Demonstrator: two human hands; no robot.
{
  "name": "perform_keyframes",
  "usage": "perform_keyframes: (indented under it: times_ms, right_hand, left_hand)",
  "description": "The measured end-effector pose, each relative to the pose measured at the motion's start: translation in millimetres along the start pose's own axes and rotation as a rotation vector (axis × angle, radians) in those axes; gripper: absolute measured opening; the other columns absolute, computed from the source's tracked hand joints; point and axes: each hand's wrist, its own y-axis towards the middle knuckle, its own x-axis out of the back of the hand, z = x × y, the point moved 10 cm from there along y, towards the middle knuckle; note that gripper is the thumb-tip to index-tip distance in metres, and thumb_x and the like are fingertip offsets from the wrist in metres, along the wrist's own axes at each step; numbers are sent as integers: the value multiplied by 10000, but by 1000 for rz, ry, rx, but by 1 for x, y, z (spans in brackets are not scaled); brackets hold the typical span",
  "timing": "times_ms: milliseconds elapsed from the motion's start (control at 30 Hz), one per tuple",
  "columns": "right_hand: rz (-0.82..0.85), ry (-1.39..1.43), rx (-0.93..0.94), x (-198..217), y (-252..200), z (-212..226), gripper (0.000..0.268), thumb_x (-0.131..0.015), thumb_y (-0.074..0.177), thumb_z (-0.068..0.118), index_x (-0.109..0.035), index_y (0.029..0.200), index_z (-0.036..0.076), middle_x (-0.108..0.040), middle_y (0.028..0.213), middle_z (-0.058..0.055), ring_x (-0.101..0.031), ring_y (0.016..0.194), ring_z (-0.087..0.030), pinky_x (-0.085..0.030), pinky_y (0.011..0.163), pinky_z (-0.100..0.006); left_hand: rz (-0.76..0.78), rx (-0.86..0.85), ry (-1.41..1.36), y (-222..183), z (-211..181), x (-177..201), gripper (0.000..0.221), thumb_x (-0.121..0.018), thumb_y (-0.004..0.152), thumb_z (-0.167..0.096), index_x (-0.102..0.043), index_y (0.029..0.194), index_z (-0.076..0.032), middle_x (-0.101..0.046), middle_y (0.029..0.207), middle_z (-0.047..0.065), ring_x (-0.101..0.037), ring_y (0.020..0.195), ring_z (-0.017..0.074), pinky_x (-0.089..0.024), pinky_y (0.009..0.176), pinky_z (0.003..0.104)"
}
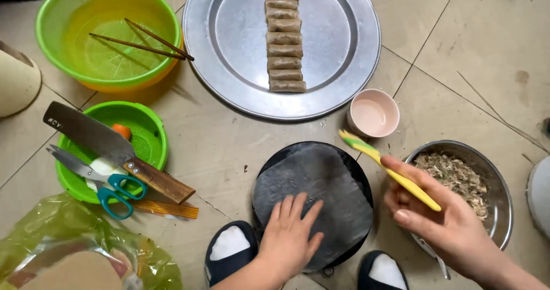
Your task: Preparing and rolling spring rolls by hand on the floor using a brush and spoon.
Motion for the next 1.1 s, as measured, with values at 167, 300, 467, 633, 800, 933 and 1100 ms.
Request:
perform_keyframes:
  times_ms: [167, 300, 467, 633, 800, 933, 1100]
  right_hand:
    - [-138, -735, 228, 0, -13, 7, 451, -648, 941, 200, -727, 1385, 178, -788, 1286, -15, -721, 1195, -127, -469, 1055, -284]
    - [-181, -596, 381, -14, 2, -6, 391, -497, 1051, 236, -699, 1344, 73, -761, 811, -55, -675, 640, -123, -567, 622, -234]
    - [-216, -350, 168, -32, 51, -50, 334, -523, 1066, 190, -709, 1276, 9, -756, 749, -119, -638, 547, -155, -533, 472, -251]
    - [-9, -659, 253, -68, 72, -41, 213, -679, 969, 242, -813, 1086, 125, -866, 941, -21, -772, 756, -104, -560, 637, -249]
    - [-97, -709, 386, -55, 89, -45, 241, -642, 1007, 90, -739, 1223, 136, -833, 1131, -83, -701, 757, -152, -547, 588, -252]
    - [120, -625, 427, -86, 75, -43, 287, -634, 977, 64, -749, 1215, 174, -831, 1194, -49, -826, 929, -167, -660, 759, -297]
    - [112, -667, 454, -81, 66, -63, 214, -621, 1005, 97, -768, 1141, 172, -763, 1306, -116, -741, 1213, -232, -557, 995, -317]
  left_hand:
    - [187, -82, 304, -12, 27, -36, 857, -480, 998, -628, -135, 1689, -256, 99, 1765, 140, 98, 1587, 487, 29, 1247, 667]
    - [-282, -82, 444, -14, 15, -8, 1062, -459, 811, -736, -61, 1694, -299, 47, 1797, 157, -31, 1604, 485, -138, 1222, 623]
    - [-104, 9, 423, -8, 30, -56, 1020, -585, 896, -783, -158, 1691, -308, -74, 1739, 199, -138, 1526, 529, -251, 1123, 654]
    - [-565, -77, 489, -26, 22, -36, 1093, -553, 727, -829, -260, 1653, -328, -162, 1762, 163, -210, 1547, 481, -201, 1207, 629]
    - [-654, -101, 491, -31, 22, -34, 1073, -410, 774, -813, -164, 1687, -307, -123, 1774, 164, -183, 1556, 477, -170, 1236, 624]
    - [-278, -52, 423, -19, 27, -47, 963, -537, 893, -790, -283, 1674, -287, -431, 1559, 168, -250, 1508, 527, -175, 1208, 666]
    - [-210, -28, 428, -16, 36, -61, 929, -436, 947, -798, -390, 1607, -146, -413, 1566, 225, -228, 1533, 508, -106, 1253, 666]
